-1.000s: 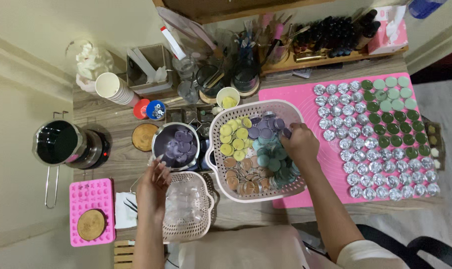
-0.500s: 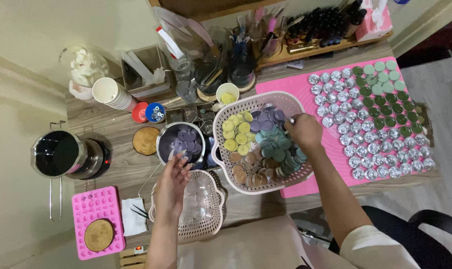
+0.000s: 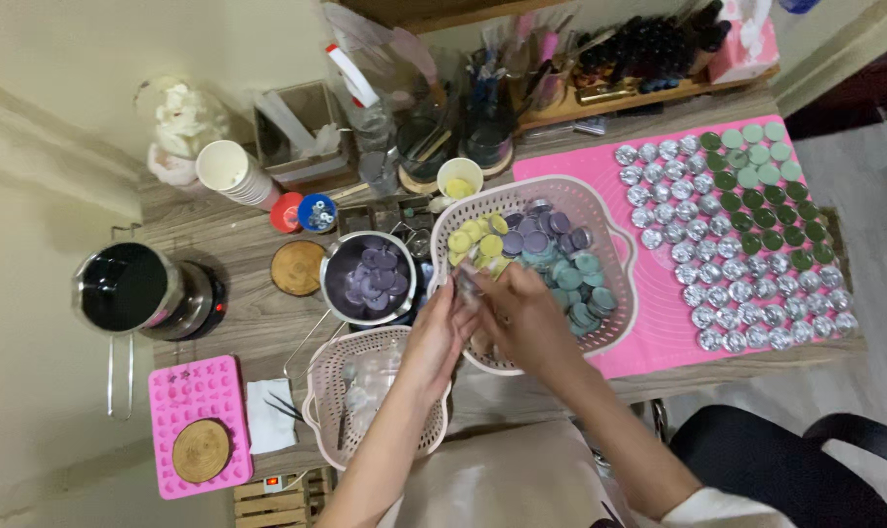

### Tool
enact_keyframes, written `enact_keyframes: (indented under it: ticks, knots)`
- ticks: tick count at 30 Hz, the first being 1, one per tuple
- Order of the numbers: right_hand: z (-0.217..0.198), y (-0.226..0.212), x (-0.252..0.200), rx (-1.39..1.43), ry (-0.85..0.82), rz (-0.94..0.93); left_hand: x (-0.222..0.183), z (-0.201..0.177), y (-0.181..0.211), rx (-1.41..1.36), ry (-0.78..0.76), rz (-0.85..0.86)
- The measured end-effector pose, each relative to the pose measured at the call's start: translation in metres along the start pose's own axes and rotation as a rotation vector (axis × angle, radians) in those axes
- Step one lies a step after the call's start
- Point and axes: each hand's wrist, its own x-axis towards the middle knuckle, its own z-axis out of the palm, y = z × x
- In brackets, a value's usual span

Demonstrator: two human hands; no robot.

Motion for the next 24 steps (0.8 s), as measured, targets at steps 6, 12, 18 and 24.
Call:
enact_keyframes:
  ticks: [6, 12, 18, 24]
  knots:
    - [-0.002, -0.029, -0.012, 0.248, 0.300, -0.083, -0.008, -0.015, 0.013, -0.080, -0.138, 0.106]
    - [0.014, -0.024, 0.007, 0.141, 0.095, -0.092, -0.032, -0.007, 0.034, -0.048, -0.148, 0.180]
    - [0.038, -0.041, 0.013, 0.205, 0.153, -0.138, -0.037, -0.014, 0.034, 0.058, -0.085, 0.342]
    - [0.046, -0.055, 0.015, 0.273, 0.086, -0.006, -0.039, -0.033, 0.033, 0.339, -0.006, 0.540]
